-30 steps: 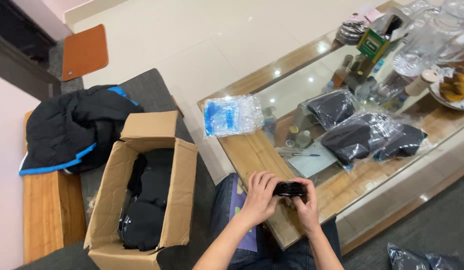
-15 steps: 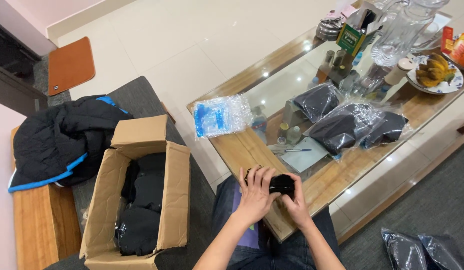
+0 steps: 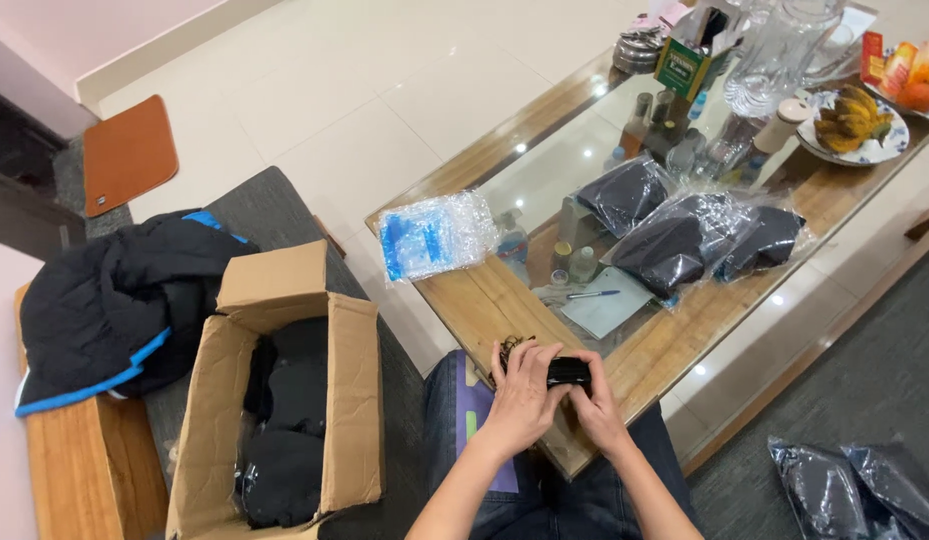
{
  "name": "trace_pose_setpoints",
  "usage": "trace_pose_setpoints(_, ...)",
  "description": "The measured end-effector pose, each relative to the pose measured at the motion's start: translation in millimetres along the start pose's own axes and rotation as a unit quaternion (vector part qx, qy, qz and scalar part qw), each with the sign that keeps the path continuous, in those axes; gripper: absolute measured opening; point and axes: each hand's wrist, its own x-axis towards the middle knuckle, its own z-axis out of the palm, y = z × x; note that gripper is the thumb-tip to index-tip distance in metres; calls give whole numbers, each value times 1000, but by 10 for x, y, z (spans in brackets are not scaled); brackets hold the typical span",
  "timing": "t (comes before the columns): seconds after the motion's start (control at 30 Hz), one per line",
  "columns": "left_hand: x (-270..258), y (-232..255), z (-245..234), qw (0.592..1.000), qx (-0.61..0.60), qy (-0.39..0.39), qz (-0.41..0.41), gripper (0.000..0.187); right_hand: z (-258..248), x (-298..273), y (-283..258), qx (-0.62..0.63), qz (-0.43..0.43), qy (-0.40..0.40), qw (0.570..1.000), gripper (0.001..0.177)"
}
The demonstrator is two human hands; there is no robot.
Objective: Inspecting and packing black fabric masks into a cardboard box
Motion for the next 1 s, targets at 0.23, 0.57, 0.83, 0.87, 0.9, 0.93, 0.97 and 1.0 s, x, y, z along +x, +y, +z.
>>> trace_pose_setpoints(0.23, -86, 76, 39, 985, 40, 169, 11, 57, -4, -6, 280, 136, 115, 110, 978, 39)
trace_pose_setpoints(0.57, -338, -336, 669, 627, -686, 63, -365, 29, 208, 20, -537, 228, 184, 109, 950, 53)
trace_pose_setpoints(0.83, -159, -373, 658, 538, -682, 173, -465, 37, 214, -96, -643, -200, 91, 99, 971, 83)
trace_pose_setpoints(0.87, -164, -384, 673, 540, -673, 187, -470, 42, 218, -112, -642, -223, 44, 111, 967, 73)
trace_pose_setpoints(0.9, -163, -391, 694, 541, -665, 200, -474, 48, 215, -126, -642, -246, -3, 123, 961, 64)
trace_pose_setpoints(0.93, -177, -402, 727, 541, -666, 200, -473, 48, 221, -113, -661, -247, -3, 123, 961, 64)
trace_pose_setpoints(0.97, -184, -416, 756, 541, -667, 206, -469, 47, 228, -93, -681, -244, -12, 126, 962, 58)
trace_pose_setpoints(1.0, -189, -429, 787, 542, -668, 212, -464, 47, 233, -74, -702, -240, -20, 129, 962, 51)
